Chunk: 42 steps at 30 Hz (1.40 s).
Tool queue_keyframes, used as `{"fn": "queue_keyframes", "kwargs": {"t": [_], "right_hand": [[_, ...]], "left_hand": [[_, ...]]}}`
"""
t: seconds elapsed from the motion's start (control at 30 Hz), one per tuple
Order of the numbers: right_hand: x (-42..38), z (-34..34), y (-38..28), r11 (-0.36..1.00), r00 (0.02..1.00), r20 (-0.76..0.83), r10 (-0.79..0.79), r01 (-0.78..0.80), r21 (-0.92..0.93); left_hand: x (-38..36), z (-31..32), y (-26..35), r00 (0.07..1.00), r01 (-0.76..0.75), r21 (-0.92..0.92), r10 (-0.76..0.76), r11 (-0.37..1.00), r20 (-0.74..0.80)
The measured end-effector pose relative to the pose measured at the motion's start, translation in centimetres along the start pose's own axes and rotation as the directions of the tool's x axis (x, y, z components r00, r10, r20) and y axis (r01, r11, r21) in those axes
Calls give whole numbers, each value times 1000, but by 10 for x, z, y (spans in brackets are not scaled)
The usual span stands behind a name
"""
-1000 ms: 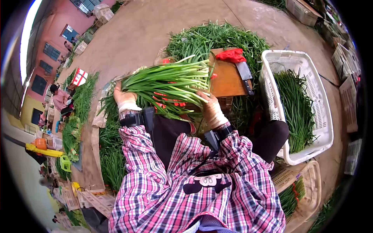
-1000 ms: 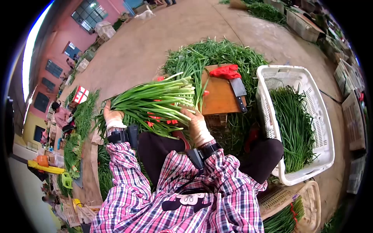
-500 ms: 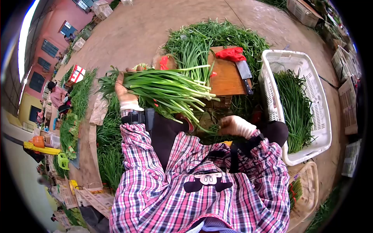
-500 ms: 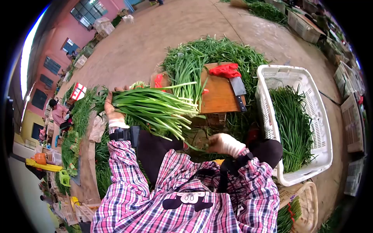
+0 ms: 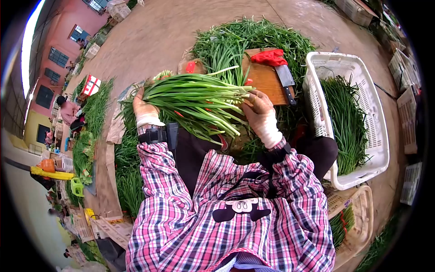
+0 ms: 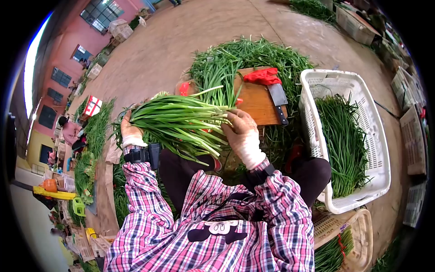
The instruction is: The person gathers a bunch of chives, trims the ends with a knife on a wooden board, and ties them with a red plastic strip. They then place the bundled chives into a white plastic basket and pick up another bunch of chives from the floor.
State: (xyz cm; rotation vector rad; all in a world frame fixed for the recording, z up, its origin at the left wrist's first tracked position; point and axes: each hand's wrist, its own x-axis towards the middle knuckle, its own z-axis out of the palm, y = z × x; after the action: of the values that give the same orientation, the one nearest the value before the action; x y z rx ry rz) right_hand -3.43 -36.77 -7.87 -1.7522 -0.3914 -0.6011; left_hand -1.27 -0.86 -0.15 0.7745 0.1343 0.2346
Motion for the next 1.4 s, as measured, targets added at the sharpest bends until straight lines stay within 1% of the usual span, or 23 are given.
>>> {"fn": "queue_keyframes", "kwargs": {"t": [0.03, 0.07, 0.13, 0.27, 0.3, 0.37, 0.4, 0.47, 0.53, 0.57, 0.63, 0.7, 0.73, 0.8, 0.87, 0.9, 1.0, 1.07, 1.13, 1.27, 1.33, 1.37, 1.4], "right_hand": [[6, 2, 4, 995, 998, 5, -55, 55, -85], [9, 5, 9, 987, 998, 42, -42, 48, -151], [15, 10, 16, 960, 994, 112, -8, 39, -278], [27, 13, 12, 972, 966, 249, 72, -12, -236], [28, 16, 11, 979, 973, 227, 34, 13, -203], [27, 22, 12, 969, 969, 246, 31, 32, -246], [28, 24, 8, 963, 967, 253, 31, 40, -268], [26, 26, 2, 954, 969, 226, 103, -32, -300], [28, 32, 3, 956, 989, 149, -13, 56, -286], [27, 34, 3, 958, 989, 144, -24, 64, -280], [24, 36, 1, 960, 990, 133, -39, 74, -270], [20, 37, 6, 968, 981, 195, 23, 26, -248], [18, 38, 8, 971, 972, 228, 54, 1, -238], [13, 37, 12, 973, 975, 221, 10, 42, -228], [7, 32, 15, 973, 983, 181, -25, 66, -222], [4, 32, 21, 952, 979, 203, 15, 48, -303], [-1, 30, 37, 959, 978, 197, -70, 121, -258], [-8, 27, 43, 917, 968, 214, -130, 199, -345], [-8, 29, 51, 885, 959, 232, -161, 244, -396], [-13, 23, 56, 881, 958, 232, -169, 252, -400], [-4, 15, 53, 870, 954, 238, -184, 271, -412], [-7, 22, 65, 945, 972, 229, -49, 119, -306], [4, 5, 32, 935, 976, 210, 65, 14, -354]], "left_hand": [[2, 3, 1, 994, -21, 23, 23, 1000, -110], [2, 5, 1, 974, -39, 48, 49, 998, -219], [-1, 12, 1, 976, -41, 42, 49, 998, -214], [-3, 8, 4, 992, 18, -26, -21, 1000, -122], [-3, 8, 4, 993, -1, 6, 1, 1000, -117], [-3, 9, 2, 994, -35, 71, 43, 997, -105], [-4, 12, 3, 988, -51, 99, 65, 994, -143], [-4, 17, 0, 971, -74, 155, 107, 985, -214], [-5, 14, -1, 993, -50, 142, 65, 989, -101], [-7, 13, -1, 998, -37, 137, 44, 990, -44], [-11, 18, -4, 991, -19, 103, 32, 994, -127], [-17, 26, -10, 978, -21, 75, 36, 997, -204], [-17, 23, -11, 984, -13, 74, 26, 997, -176], [-18, 19, -14, 993, -1, 73, 10, 997, -119], [-21, 18, -17, 989, -2, 45, 9, 999, -145], [-21, 18, -18, 986, 9, 44, -2, 999, -166], [-22, 15, -22, 985, 28, 32, -22, 999, -173], [-21, 13, -26, 984, 12, 51, -2, 999, -176], [-20, 17, -23, 984, 45, 6, -43, 999, -171], [-19, 14, -24, 980, 42, -21, -46, 999, -194], [-17, 12, -27, 980, 30, 6, -29, 1000, -198], [-18, 11, -27, 980, 21, 22, -16, 1000, -197], [-18, 7, -27, 982, 33, -13, -35, 999, -185]]}}
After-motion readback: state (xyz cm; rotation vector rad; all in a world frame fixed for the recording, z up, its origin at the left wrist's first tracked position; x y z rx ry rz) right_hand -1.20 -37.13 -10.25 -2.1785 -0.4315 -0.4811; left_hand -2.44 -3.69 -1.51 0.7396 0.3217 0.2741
